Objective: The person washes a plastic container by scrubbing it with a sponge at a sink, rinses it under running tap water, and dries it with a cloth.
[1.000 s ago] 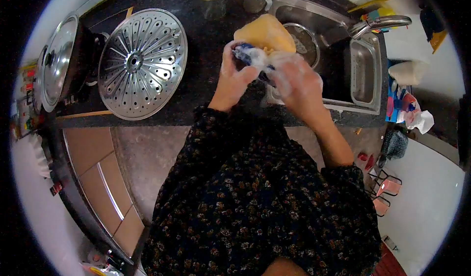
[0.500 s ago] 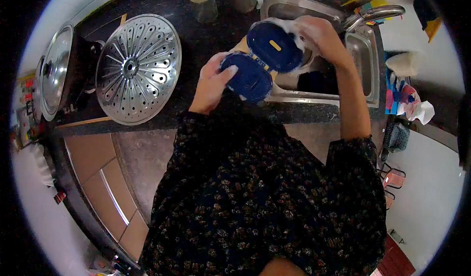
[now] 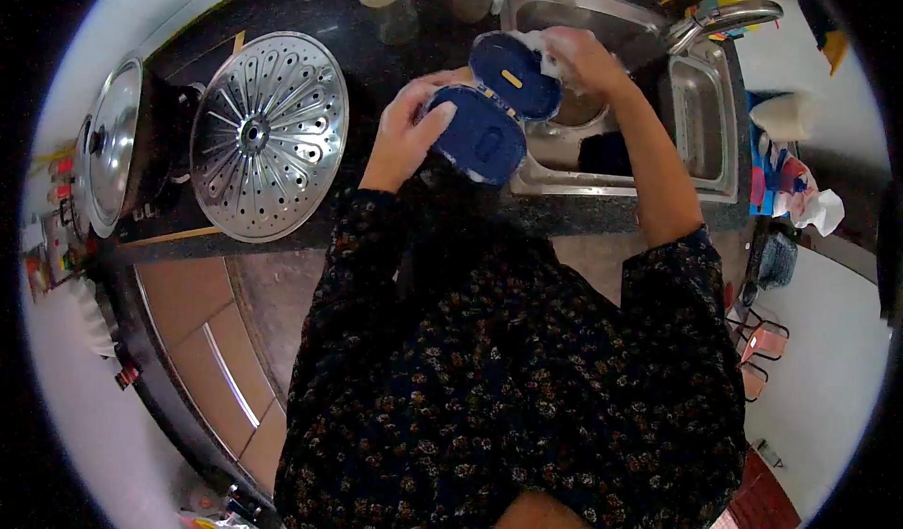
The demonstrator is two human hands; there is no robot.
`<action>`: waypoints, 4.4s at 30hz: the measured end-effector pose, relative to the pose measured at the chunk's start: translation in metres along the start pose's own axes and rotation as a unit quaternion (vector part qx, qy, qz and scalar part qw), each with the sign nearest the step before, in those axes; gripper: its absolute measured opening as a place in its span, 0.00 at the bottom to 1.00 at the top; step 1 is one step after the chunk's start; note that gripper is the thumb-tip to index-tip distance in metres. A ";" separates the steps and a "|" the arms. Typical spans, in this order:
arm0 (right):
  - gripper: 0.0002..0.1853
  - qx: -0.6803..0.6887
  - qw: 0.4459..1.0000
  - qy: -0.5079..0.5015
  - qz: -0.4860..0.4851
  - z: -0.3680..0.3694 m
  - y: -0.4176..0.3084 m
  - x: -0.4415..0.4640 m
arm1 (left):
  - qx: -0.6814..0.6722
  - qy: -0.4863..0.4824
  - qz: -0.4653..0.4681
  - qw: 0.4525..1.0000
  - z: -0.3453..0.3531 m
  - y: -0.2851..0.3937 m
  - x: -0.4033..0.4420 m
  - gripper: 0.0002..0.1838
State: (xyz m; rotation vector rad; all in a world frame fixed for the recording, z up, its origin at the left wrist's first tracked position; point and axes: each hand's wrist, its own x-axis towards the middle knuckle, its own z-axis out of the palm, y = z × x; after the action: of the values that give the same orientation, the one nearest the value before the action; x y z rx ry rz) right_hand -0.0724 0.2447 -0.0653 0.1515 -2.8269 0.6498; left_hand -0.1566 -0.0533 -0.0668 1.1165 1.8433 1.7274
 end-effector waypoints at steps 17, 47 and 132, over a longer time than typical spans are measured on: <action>0.20 -0.006 0.979 0.185 0.084 0.059 -0.138 -0.054 | 0.205 0.186 -0.058 0.959 0.042 -0.032 -0.027 0.15; 0.20 0.072 0.974 0.212 0.039 0.105 -0.174 -0.043 | -0.308 0.068 -0.401 0.860 0.034 -0.063 0.003 0.20; 0.23 -0.079 0.981 0.138 0.109 0.104 -0.213 -0.068 | -0.336 0.290 -0.202 0.873 0.059 -0.044 -0.033 0.26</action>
State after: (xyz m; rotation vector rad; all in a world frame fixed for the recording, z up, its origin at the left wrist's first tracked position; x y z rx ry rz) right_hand 0.0042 0.0114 -0.0839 -0.2590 -2.6281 0.4450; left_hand -0.1054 -0.0359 -0.1267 -0.0744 1.3763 2.2896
